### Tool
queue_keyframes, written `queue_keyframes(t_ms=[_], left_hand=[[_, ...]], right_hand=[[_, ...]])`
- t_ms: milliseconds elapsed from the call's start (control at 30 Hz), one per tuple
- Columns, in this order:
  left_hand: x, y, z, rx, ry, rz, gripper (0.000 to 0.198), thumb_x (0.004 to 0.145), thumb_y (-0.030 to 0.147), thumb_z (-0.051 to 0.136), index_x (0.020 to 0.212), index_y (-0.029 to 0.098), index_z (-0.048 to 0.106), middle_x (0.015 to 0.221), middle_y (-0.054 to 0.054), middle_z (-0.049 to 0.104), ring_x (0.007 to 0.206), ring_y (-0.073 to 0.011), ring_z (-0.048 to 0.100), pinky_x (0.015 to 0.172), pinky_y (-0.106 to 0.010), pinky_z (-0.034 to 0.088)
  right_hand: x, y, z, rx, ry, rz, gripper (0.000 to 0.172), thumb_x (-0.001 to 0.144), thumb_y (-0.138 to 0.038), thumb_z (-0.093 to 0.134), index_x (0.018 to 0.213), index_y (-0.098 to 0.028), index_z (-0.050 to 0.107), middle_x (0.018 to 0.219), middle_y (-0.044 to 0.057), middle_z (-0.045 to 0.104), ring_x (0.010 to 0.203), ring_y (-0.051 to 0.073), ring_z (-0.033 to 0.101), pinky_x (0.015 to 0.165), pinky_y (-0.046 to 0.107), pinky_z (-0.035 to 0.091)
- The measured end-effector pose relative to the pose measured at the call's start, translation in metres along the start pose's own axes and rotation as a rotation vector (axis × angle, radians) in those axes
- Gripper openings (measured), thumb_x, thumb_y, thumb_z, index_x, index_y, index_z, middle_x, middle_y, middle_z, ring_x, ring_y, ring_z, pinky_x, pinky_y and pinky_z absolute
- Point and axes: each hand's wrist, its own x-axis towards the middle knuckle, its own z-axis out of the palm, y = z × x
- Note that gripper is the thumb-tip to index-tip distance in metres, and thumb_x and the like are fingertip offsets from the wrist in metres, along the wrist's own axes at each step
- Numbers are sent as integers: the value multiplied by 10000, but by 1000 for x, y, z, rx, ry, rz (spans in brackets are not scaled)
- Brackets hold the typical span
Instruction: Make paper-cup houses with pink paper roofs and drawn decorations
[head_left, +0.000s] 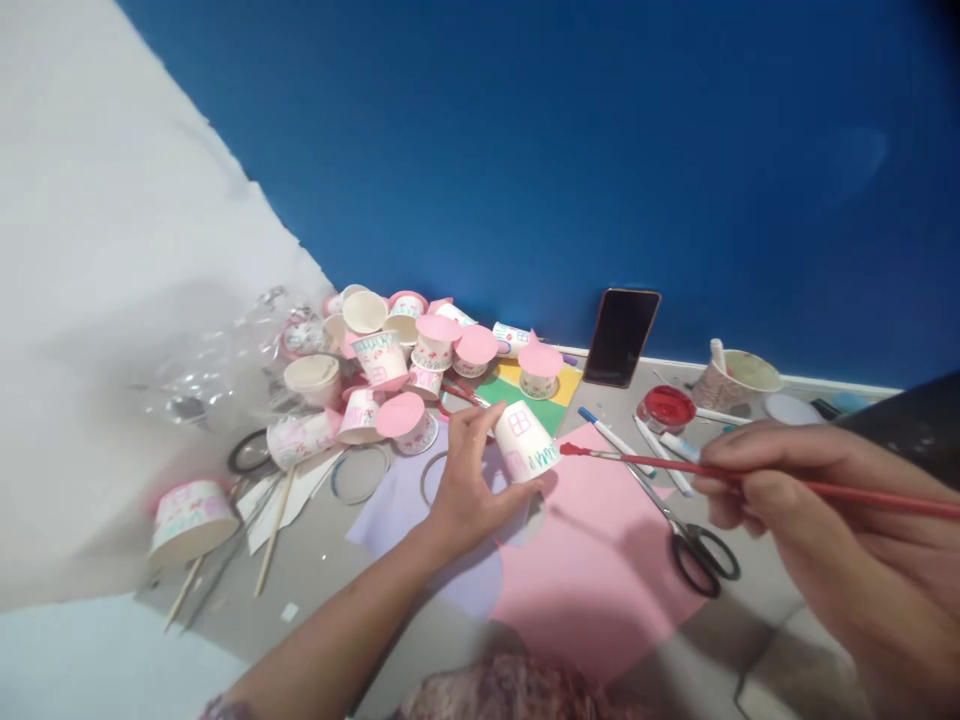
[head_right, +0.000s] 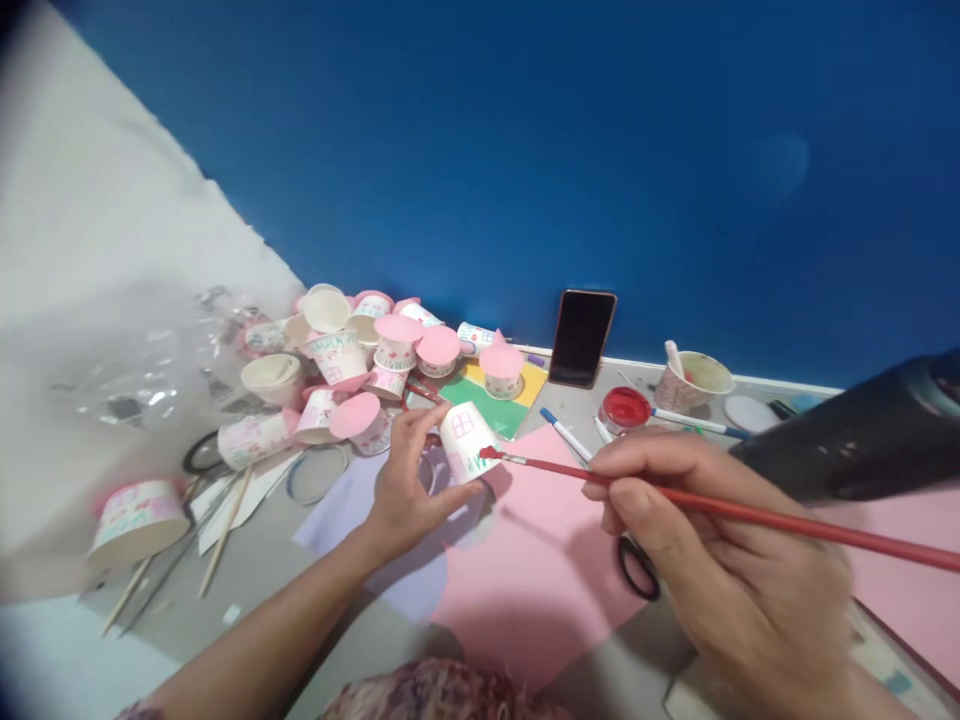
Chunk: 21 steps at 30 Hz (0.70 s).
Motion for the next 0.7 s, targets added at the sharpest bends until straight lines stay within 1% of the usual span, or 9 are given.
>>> queue_keyframes(t_ms=[33,100,167,233,300,367,467,600,700], left_hand=[[0,1,-1,9,-8,2,834,802,470,857,1505,294,445,1320,-116,476,1266,-322,551,1026,-493,559],[-1,2,-3,8,-30,3,840,784,477,865,1495,276,465,1316,-123,470,1271,-333,536,1047,-516,541],[-2,3,-5,-20,-58,-11,848,757,489,877,1477,261,490,1300,-125,473,1273,-341,527,1057,-528,529],[-4,5,-7,-57,-85,-32,830,754,508,873,1460,265,511,1276,-116,493,1259,-334,536,1049,-516,532],[-4,7,-8,-76,-96,-34,812,777,519,856,1469,281,503,1295,-114,521,1252,-325,550,1040,-499,534],[-4,8,-10,-77,-86,1,822,794,511,847,1493,292,474,1346,-121,545,1265,-329,554,1041,-492,525],[-4,7,-10,-79,-77,72,873,779,492,863,1518,294,441,1386,-132,564,1251,-333,567,1032,-486,516],[-4,5,-10,-96,-102,80,916,749,484,879,1527,300,434,1377,-129,580,1233,-340,577,1032,-495,509],[-4,4,-11,-111,-125,94,892,767,478,864,1529,299,435,1411,-134,571,1266,-349,565,1056,-508,497]], right_hand=[[-1,5,3,-10,-62,-10,171,936,-422,712,876,-276,779,709,23,734,588,163,685,469,221,522],[1,18,7,-16,-163,-76,155,966,-388,675,915,-280,775,663,-9,711,567,133,665,520,200,536],[4,31,9,-16,-194,-111,161,976,-384,662,943,-272,773,655,-15,711,559,125,659,539,198,540],[5,37,10,-25,-184,-83,165,970,-393,673,957,-264,775,671,-5,730,562,132,665,522,204,530],[5,36,10,-25,-163,-28,175,947,-417,703,958,-261,780,669,3,736,563,143,666,514,216,526],[4,31,10,-10,-146,30,193,923,-448,723,934,-265,784,659,6,730,560,154,660,518,232,533],[2,22,12,-25,-130,86,213,898,-484,738,869,-280,789,642,7,720,557,168,654,508,247,538],[1,16,15,-89,-63,122,223,879,-505,744,815,-295,784,680,13,744,549,179,659,451,251,514],[2,16,15,-93,-89,97,210,893,-492,732,813,-305,783,669,-2,742,550,166,662,483,238,532]])
